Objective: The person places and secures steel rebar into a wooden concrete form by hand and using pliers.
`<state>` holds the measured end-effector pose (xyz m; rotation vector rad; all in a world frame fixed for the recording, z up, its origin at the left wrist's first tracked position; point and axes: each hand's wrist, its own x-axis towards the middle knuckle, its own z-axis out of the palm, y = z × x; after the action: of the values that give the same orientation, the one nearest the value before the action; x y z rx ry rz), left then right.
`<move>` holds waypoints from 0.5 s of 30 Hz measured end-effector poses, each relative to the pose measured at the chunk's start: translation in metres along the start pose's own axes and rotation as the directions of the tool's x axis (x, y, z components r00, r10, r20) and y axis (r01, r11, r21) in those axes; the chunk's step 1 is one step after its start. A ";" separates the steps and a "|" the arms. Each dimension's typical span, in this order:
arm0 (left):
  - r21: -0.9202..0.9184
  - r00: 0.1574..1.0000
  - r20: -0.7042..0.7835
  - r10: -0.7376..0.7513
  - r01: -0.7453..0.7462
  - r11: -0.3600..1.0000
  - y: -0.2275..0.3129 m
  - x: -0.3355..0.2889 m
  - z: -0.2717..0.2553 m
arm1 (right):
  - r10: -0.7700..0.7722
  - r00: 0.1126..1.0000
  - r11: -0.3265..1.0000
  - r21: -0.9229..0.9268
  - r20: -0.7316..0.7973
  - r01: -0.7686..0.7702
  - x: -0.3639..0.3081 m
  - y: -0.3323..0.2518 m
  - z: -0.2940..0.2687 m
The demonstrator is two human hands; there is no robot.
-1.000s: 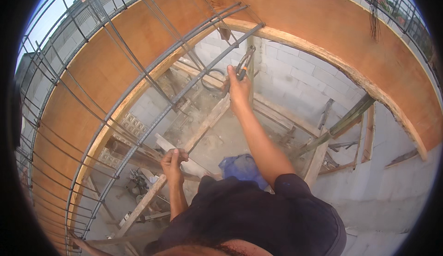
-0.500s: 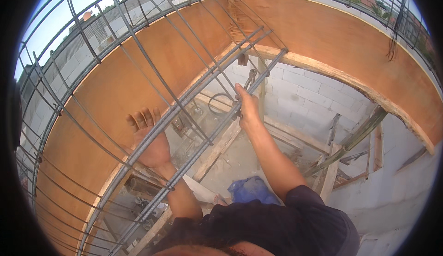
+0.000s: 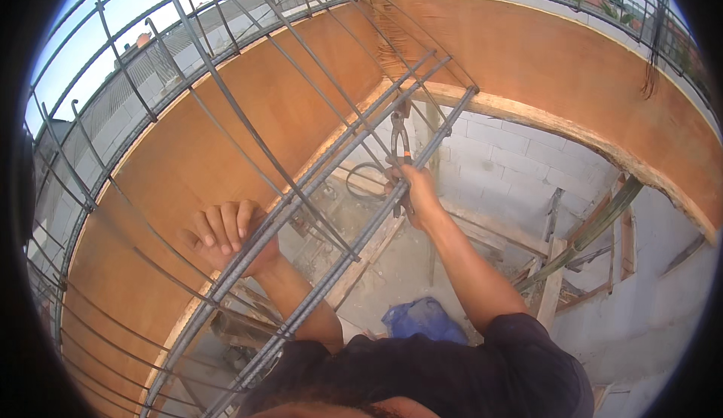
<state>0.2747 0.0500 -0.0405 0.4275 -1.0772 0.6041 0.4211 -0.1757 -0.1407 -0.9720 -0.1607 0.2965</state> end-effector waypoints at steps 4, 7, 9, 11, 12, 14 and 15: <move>-0.012 0.999 0.025 -0.035 0.036 0.999 0.007 0.003 0.002 | -0.032 0.997 0.997 0.075 0.069 0.027 0.001 0.002 0.007; 0.020 0.997 -0.037 -0.064 0.065 0.998 0.015 0.002 0.009 | 0.038 0.998 0.997 0.073 0.040 -0.041 0.004 0.009 0.019; -0.012 0.989 -0.130 -0.071 0.070 0.997 0.013 -0.007 0.005 | 0.015 0.999 0.997 0.074 0.029 -0.018 0.004 0.011 0.017; 0.025 0.983 -0.158 -0.091 0.096 0.995 0.006 -0.010 0.004 | 0.033 0.999 0.996 0.087 0.017 -0.035 0.003 0.005 0.001; 0.071 0.974 -0.195 -0.116 0.132 0.989 0.005 -0.008 0.016 | -0.036 0.999 0.999 0.014 0.029 0.036 -0.003 -0.003 -0.001; 0.199 0.911 -0.362 -0.198 0.283 0.938 0.005 -0.021 0.015 | -0.067 0.997 0.997 -0.023 0.032 0.068 0.002 -0.008 -0.017; 0.240 0.849 -0.482 -0.216 0.365 0.900 0.004 -0.034 0.006 | -0.094 0.996 0.994 -0.055 0.004 0.094 0.012 -0.004 -0.022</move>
<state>0.2562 0.0410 -0.0683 0.6905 -0.4539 0.5669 0.4388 -0.1918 -0.1499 -1.0153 -0.2160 0.2069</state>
